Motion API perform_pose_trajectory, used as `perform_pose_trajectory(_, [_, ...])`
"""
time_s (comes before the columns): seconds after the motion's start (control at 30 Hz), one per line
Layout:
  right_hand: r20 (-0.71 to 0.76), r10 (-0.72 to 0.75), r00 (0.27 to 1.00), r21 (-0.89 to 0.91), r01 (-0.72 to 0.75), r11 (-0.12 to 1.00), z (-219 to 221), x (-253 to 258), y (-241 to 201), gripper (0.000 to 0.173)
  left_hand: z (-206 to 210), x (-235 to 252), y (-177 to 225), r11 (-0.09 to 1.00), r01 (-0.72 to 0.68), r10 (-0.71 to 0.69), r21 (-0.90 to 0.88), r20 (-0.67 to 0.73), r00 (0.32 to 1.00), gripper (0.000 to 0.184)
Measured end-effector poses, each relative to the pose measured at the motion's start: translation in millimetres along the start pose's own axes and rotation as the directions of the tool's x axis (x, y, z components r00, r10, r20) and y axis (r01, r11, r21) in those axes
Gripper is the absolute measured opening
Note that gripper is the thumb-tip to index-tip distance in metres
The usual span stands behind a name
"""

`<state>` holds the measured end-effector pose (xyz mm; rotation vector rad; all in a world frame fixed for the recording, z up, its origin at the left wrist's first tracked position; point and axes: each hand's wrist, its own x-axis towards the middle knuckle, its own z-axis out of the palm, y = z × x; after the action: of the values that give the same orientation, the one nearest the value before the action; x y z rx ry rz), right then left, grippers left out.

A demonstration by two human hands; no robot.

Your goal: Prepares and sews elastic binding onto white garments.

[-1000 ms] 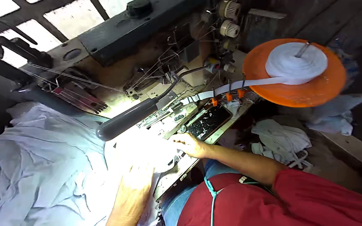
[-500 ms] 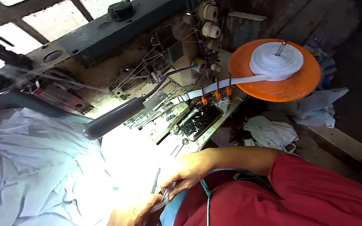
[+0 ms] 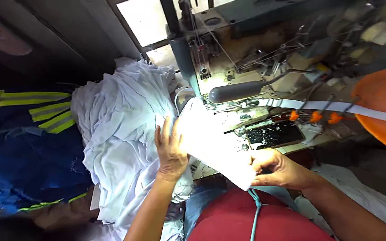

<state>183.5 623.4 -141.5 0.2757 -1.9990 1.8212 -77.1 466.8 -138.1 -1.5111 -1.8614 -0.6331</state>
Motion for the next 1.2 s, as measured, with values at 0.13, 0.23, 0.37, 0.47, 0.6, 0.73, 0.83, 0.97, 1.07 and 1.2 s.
perform_pose_trajectory(0.13, [-0.044,0.098,0.994,0.018,-0.097,0.995,8.6,-10.1,14.4,0.012,-27.1,29.4,-12.6,0.983,-0.177,0.178,-0.055,0.018,0.984,0.019])
perform_pose_trajectory(0.23, [-0.047,0.092,0.995,-0.041,-0.094,0.995,13.1,-13.6,22.2,0.015,-23.4,34.4,-7.6,0.927,-0.345,0.368,-0.148,0.186,0.911,0.017])
perform_pose_trajectory(0.37, [-0.142,0.152,0.978,0.016,-0.152,0.988,17.4,-16.2,28.7,0.011,-16.6,43.6,-6.1,0.934,-0.310,0.347,-0.178,0.252,0.903,0.018])
perform_pose_trajectory(0.47, [-0.225,0.170,0.959,0.025,-0.169,0.985,19.6,-7.6,36.2,0.010,-9.3,59.3,-6.9,0.967,-0.096,0.178,-0.236,0.354,0.918,0.024])
perform_pose_trajectory(0.6, [-0.281,0.184,0.942,-0.003,-0.192,0.981,19.6,12.3,41.1,0.012,-1.3,88.6,-12.1,0.976,-0.076,0.163,-0.206,0.446,0.880,0.022])
perform_pose_trajectory(0.73, [-0.312,0.191,0.931,-0.057,-0.219,0.974,14.6,34.4,47.2,0.014,18.2,107.9,-24.1,0.979,-0.028,0.114,-0.204,0.424,0.899,0.017])
perform_pose_trajectory(0.83, [-0.327,0.202,0.923,-0.074,-0.238,0.968,10.2,52.4,48.7,0.011,31.4,110.4,-42.8,0.978,-0.022,0.082,-0.209,0.285,0.955,0.017])
perform_pose_trajectory(0.97, [-0.356,0.151,0.922,-0.118,-0.204,0.972,11.0,61.5,50.4,0.011,4.5,104.3,-31.3,0.941,-0.030,0.113,-0.336,0.229,0.967,0.022])
perform_pose_trajectory(1.07, [-0.341,0.137,0.930,-0.070,-0.170,0.983,15.3,57.1,53.2,0.011,-6.6,88.2,-12.5,0.888,-0.011,0.154,-0.460,0.275,0.949,0.029])
perform_pose_trajectory(1.2, [-0.358,0.145,0.922,-0.060,-0.178,0.982,15.9,61.2,55.2,0.012,0.3,80.2,-8.3,0.910,0.025,0.148,-0.415,0.380,0.913,0.026])
